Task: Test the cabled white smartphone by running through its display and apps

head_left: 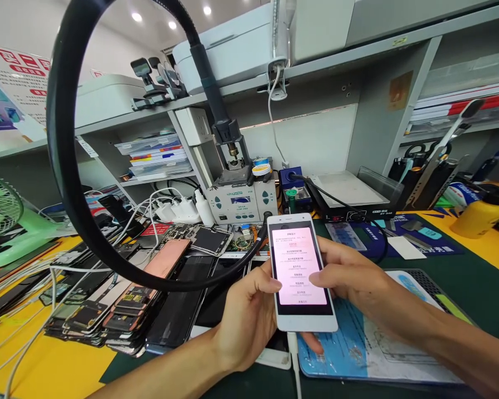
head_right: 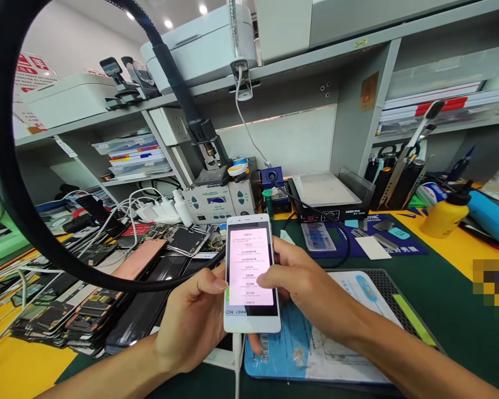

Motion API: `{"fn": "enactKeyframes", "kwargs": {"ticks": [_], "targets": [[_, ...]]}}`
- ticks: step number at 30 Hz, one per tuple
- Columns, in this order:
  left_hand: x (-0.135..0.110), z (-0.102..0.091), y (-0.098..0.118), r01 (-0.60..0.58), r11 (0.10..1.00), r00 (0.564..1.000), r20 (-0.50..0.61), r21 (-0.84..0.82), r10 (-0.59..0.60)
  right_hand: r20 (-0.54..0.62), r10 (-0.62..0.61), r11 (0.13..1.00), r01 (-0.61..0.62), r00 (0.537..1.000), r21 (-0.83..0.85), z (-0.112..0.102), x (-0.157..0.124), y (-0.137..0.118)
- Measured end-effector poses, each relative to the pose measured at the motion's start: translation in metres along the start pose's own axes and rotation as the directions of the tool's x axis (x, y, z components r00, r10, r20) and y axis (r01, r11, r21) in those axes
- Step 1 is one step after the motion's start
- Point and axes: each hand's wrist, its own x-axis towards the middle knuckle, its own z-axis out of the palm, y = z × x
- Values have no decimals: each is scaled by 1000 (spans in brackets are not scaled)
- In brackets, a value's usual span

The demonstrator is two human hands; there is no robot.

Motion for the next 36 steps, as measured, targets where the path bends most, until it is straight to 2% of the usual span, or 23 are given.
{"fn": "enactKeyframes", "kwargs": {"ticks": [5,12,18,28,32,36], "targets": [[0,1,2,9,1000,999,-35,-6,-10,7,20,1000,-20,1000,-5,0,-1,-1],[-1,-1,1,15,1000,999,-34,-15,-15,93,-10,999,5,996,50,-2,0,0],[0,-2,1,22,1000,998,-56,0,-22,101,-13,999,9,995,36,-2,2,-1],[0,-1,1,30,1000,999,-25,-5,-30,7,-13,1000,13,1000,-4,-2,0,-2],[2,-1,1,30,1000,999,34,9,-30,13,-8,1000,8,1000,-4,-2,-1,-2],[3,-2,1,36,999,999,23,9,-36,-4,-8,1000,8,1000,6,-1,-1,-2]]}}
